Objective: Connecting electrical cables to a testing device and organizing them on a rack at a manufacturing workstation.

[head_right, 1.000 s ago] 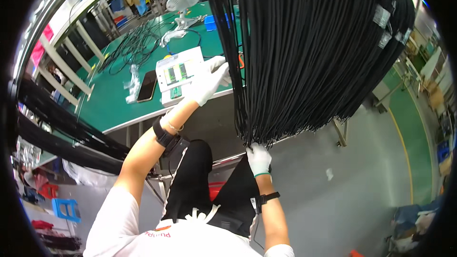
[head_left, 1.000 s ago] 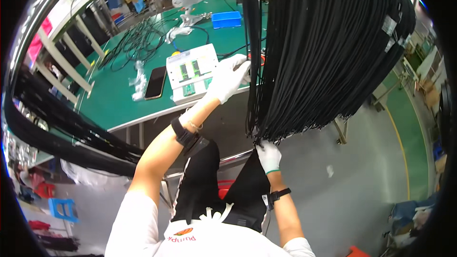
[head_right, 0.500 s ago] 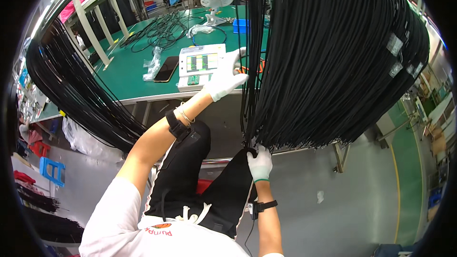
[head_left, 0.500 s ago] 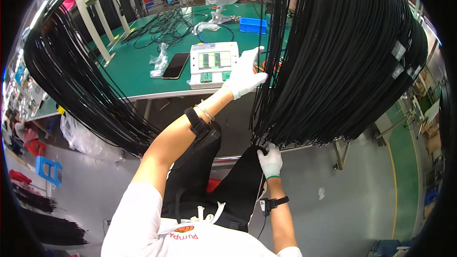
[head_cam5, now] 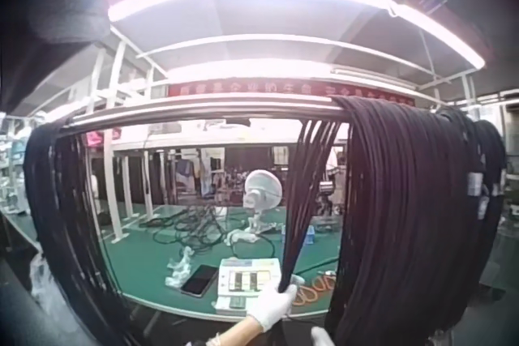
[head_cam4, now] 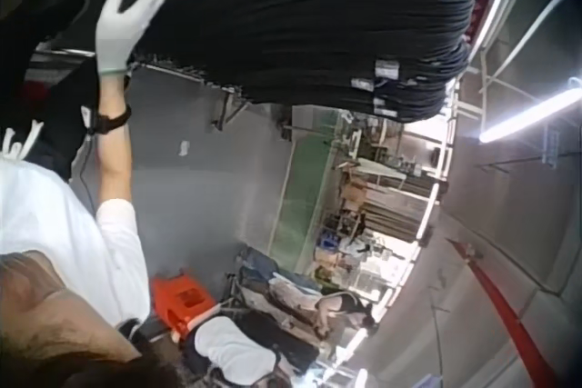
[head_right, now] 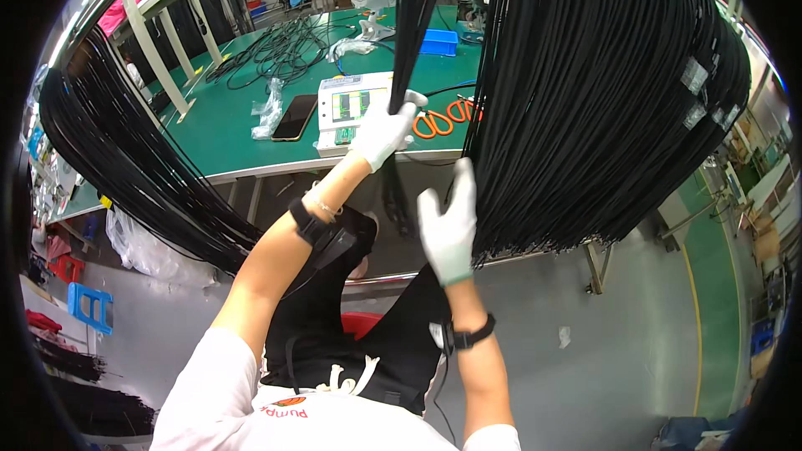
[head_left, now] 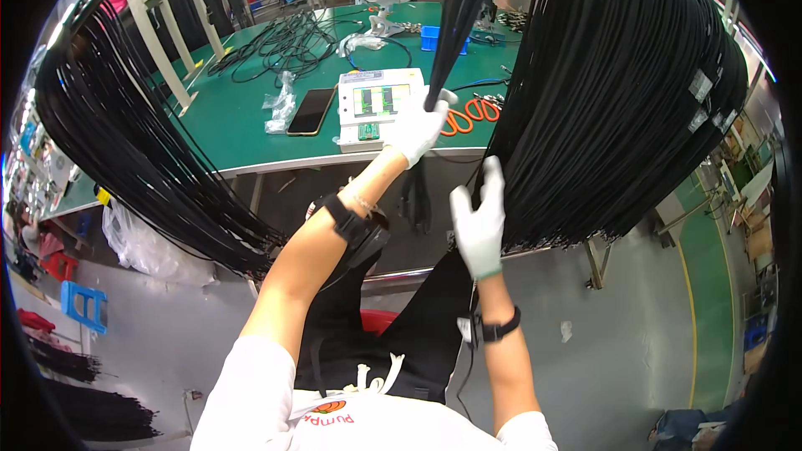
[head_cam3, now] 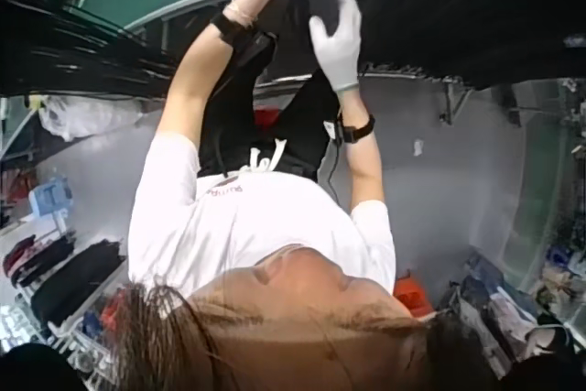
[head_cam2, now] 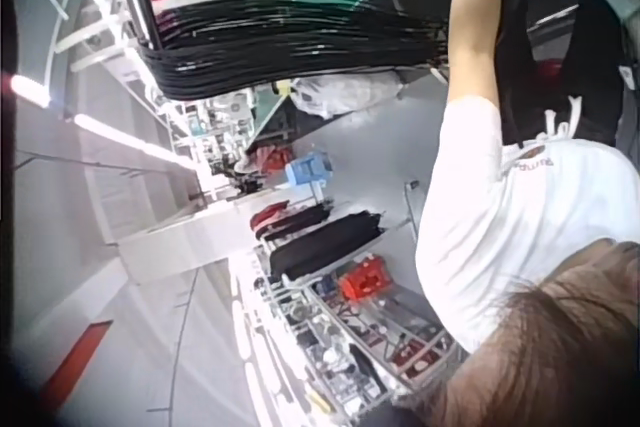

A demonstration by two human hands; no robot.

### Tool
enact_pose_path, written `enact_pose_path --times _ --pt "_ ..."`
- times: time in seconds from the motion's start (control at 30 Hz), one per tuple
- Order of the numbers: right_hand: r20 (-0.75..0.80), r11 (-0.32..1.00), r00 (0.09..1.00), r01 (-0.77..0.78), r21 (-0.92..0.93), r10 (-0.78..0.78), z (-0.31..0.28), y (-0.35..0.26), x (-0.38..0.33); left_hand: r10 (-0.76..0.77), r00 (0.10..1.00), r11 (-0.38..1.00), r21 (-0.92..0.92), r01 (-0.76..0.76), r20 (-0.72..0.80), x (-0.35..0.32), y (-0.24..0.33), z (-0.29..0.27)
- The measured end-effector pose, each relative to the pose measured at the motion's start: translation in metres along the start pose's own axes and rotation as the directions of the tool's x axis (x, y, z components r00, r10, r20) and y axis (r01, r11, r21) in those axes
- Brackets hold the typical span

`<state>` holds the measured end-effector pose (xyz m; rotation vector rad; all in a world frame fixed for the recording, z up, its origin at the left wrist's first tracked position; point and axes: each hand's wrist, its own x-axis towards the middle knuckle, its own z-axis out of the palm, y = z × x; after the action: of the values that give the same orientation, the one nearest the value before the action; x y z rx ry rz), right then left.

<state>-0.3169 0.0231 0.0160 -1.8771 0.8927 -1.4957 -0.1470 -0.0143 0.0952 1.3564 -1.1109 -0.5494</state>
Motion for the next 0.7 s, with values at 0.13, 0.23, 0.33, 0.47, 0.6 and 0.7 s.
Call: enact_pose_path --times 0.13,0.23,0.33,0.47,0.6,0.7 --pt "-0.209 0.959 0.96 -0.225 -0.172 0.188 -0.002 0.053 0.027 0.26 0.944 0.944 0.259 -0.204 -0.202 -0.014 0.001 -0.031" --pt "-0.272 0.958 0.95 -0.211 -0.194 0.154 0.0 0.068 0.02 0.258 0.956 0.919 0.342 -0.198 -0.139 -0.017 0.005 -0.046" --pt "-0.204 0.964 0.965 -0.2 -0.175 0.163 0.007 0.085 0.016 -0.037 0.996 0.933 0.36 0.007 0.076 -0.02 0.029 -0.049" --pt "0.05 0.965 0.968 -0.24 -0.103 0.246 0.007 0.098 0.005 -0.307 0.786 0.948 0.099 0.302 0.537 -0.01 0.034 -0.043" --pt "0.031 0.945 0.946 -0.322 -0.051 0.324 0.008 0.101 0.002 -0.125 0.96 0.978 0.196 0.077 0.25 0.0 -0.002 0.0" --pt "-0.207 0.955 0.933 -0.282 0.091 0.295 0.013 0.094 0.003 0.128 0.965 0.967 0.186 -0.173 0.23 -0.005 -0.017 0.015"
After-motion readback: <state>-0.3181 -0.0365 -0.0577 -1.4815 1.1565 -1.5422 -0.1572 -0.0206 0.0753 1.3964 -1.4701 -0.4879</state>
